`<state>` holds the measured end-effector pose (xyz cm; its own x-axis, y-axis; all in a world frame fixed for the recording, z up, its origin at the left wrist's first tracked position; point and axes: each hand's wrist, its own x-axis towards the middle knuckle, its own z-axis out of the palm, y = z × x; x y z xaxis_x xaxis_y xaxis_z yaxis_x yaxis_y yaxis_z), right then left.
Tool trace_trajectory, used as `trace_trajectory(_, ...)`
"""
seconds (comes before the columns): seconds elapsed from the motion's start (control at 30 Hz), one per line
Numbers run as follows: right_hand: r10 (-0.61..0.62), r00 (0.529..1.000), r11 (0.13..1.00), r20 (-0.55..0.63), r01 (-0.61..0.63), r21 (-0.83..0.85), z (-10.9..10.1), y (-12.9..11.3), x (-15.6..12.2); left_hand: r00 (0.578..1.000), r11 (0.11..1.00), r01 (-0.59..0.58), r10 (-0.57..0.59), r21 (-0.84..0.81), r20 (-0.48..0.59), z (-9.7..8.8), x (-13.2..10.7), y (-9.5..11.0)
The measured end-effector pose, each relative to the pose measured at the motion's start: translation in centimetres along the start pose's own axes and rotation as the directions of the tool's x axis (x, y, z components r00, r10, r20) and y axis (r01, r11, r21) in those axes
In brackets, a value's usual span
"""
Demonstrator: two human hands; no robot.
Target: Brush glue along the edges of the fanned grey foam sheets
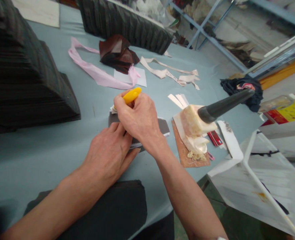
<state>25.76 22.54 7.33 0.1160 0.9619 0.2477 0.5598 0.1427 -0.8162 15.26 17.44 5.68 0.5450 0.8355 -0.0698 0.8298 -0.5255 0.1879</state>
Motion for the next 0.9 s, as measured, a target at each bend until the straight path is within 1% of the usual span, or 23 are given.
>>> trace_trajectory(0.1, 0.024, 0.999, 0.999, 0.042, -0.025, 0.023, 0.8, -0.6, 0.0, 1.0, 1.0, -0.002, 0.002, -0.015, 0.0, 0.1, 0.0, -0.1)
trace_trajectory(0.2, 0.019, 0.997, 0.996, 0.069, -0.024, 0.083, 0.7, -1.1, 0.1, 1.0, 0.999, -0.004, 0.004, -0.038, -0.003, 0.0, 0.0, -0.2)
trace_trajectory(0.3, -0.003, 1.0, 0.989, 0.018, 0.0, 0.145, -0.8, -1.6, -0.2, 1.0, 0.999, -0.017, 0.018, -0.033, 0.007, -0.2, -0.2, -0.2)
trace_trajectory(0.4, 0.001, 0.997, 0.981, -0.077, 0.014, 0.193, -3.3, -1.3, -1.2, 0.999, 1.0, -0.003, 0.004, -0.022, 0.044, -0.5, -0.2, -0.2)
trace_trajectory(0.53, 0.03, 0.972, 0.95, -0.234, 0.046, 0.31, -6.6, 0.8, -3.5, 0.997, 1.0, 0.024, -0.025, 0.008, 0.076, -0.7, -0.2, 0.0)
trace_trajectory(0.63, 0.064, 0.948, 0.919, -0.313, 0.067, 0.39, -8.5, 2.9, -5.4, 0.997, 0.998, 0.031, -0.035, 0.054, 0.076, -0.9, -0.2, 0.1)
trace_trajectory(0.77, 0.135, 0.907, 0.895, -0.399, 0.062, 0.442, -10.3, 5.0, -7.9, 0.994, 0.991, 0.059, -0.069, 0.123, 0.083, -1.0, 0.0, 0.5)
trace_trajectory(0.83, 0.159, 0.891, 0.893, -0.425, 0.054, 0.447, -10.9, 5.8, -9.1, 0.996, 0.986, 0.065, -0.074, 0.157, 0.056, -1.0, 0.2, 0.8)
trace_trajectory(0.9, 0.179, 0.89, 0.894, -0.419, 0.031, 0.447, -11.4, 6.4, -10.4, 0.997, 0.979, 0.075, -0.079, 0.192, 0.012, -0.9, 0.3, 1.1)
